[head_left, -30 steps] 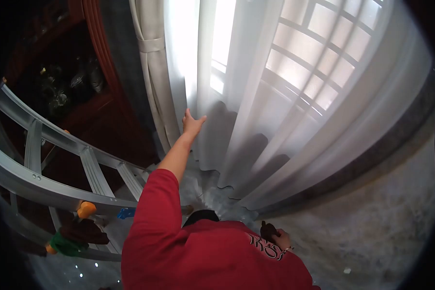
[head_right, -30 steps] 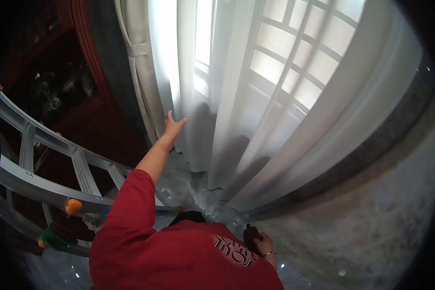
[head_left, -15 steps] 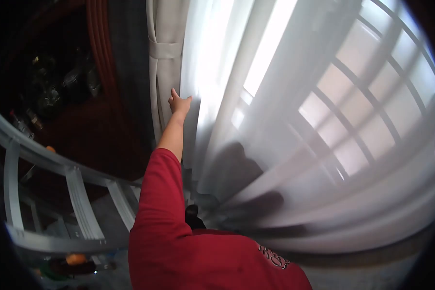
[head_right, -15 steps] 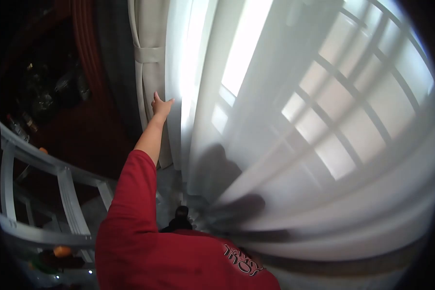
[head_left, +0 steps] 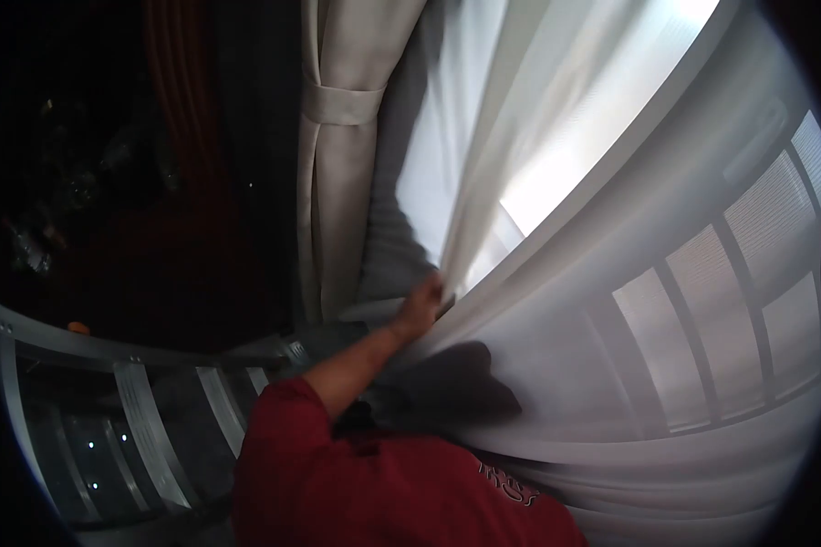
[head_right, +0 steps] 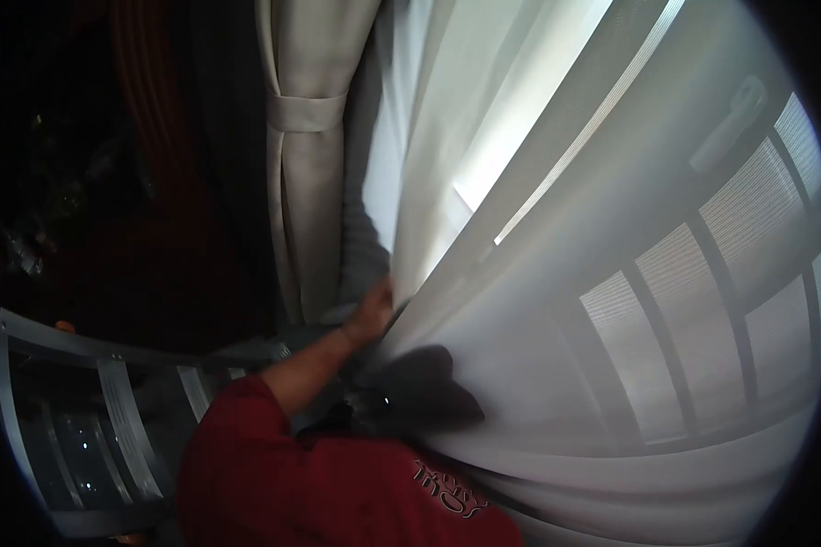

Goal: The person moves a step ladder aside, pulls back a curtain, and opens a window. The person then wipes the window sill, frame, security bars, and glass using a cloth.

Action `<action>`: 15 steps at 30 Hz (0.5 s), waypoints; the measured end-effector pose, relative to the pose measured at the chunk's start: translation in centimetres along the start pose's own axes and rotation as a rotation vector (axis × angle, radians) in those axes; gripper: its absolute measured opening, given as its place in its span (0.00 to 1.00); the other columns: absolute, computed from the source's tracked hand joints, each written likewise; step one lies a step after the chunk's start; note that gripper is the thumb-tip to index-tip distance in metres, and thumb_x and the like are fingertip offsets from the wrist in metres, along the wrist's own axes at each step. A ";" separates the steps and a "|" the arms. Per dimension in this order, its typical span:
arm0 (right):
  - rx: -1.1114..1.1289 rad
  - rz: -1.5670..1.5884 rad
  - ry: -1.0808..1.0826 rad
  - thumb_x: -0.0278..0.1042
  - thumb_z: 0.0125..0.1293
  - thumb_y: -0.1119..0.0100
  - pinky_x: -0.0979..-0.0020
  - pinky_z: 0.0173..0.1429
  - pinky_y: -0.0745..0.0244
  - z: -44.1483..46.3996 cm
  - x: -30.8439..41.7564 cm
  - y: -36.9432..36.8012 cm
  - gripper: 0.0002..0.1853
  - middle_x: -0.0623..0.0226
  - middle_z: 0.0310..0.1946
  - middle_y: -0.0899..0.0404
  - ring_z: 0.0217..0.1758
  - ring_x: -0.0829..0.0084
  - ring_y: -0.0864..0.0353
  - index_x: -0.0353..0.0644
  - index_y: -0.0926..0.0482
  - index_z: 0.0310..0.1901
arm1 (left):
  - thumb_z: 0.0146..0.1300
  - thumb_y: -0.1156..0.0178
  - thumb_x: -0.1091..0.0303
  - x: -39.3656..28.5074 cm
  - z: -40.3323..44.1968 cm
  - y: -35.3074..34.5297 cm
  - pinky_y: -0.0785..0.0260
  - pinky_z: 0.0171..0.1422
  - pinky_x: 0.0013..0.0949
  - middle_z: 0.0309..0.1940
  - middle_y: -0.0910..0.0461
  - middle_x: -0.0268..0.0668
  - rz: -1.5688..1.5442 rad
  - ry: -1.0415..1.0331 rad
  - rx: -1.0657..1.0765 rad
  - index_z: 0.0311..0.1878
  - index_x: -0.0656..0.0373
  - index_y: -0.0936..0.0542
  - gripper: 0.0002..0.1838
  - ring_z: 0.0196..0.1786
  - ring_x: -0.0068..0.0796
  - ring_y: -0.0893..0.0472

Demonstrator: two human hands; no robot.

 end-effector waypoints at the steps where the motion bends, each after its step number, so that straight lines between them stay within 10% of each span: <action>1: 0.028 -0.014 0.001 0.48 0.57 0.40 0.66 0.49 0.28 -0.2 0.2 -0.1 0.23 0.56 0.40 0.19 0.45 0.62 0.19 0.42 0.23 0.49 | 0.71 0.56 0.67 -1.2 -1.9 -2.5 0.36 0.54 0.28 0.42 0.24 0.34 -0.013 0.080 0.063 0.47 0.62 0.26 0.12 0.45 0.20 0.29; 7: 0.097 -0.055 0.049 0.48 0.57 0.40 0.66 0.49 0.28 0.3 2.4 -1.4 0.23 0.56 0.40 0.19 0.45 0.62 0.20 0.42 0.23 0.49 | 0.66 0.49 0.71 -10.5 -2.5 -4.3 0.32 0.46 0.30 0.38 0.24 0.34 0.429 0.321 0.433 0.44 0.60 0.25 0.07 0.39 0.23 0.27; 9: 0.068 -0.031 0.039 0.49 0.57 0.40 0.66 0.49 0.28 -0.9 2.5 -2.2 0.23 0.56 0.41 0.19 0.45 0.62 0.20 0.42 0.23 0.49 | 0.64 0.47 0.72 -8.9 -0.9 0.6 0.32 0.42 0.30 0.36 0.25 0.35 0.620 -0.181 -0.041 0.45 0.58 0.26 0.07 0.34 0.26 0.27; 11: -0.004 0.026 0.004 0.49 0.57 0.40 0.66 0.49 0.28 -3.1 2.4 -3.4 0.23 0.56 0.41 0.19 0.45 0.62 0.20 0.42 0.23 0.49 | 0.63 0.46 0.73 -12.8 -1.1 1.1 0.37 0.54 0.31 0.45 0.27 0.37 0.524 -0.172 -0.518 0.50 0.59 0.30 0.12 0.45 0.28 0.29; 15: -0.203 0.207 -0.091 0.49 0.57 0.40 0.66 0.50 0.28 -8.4 2.5 -8.5 0.23 0.56 0.41 0.19 0.45 0.62 0.20 0.42 0.23 0.49 | 0.61 0.46 0.75 -22.5 -3.6 -9.3 0.33 0.55 0.39 0.48 0.27 0.44 0.494 -0.705 0.065 0.50 0.61 0.30 0.14 0.51 0.39 0.26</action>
Point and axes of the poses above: each hand's wrist, its own z-axis towards the middle knuckle, its own y-axis out of the back of the hand, x = y × z, the point moved 3 cm from there along z, towards the middle knuckle
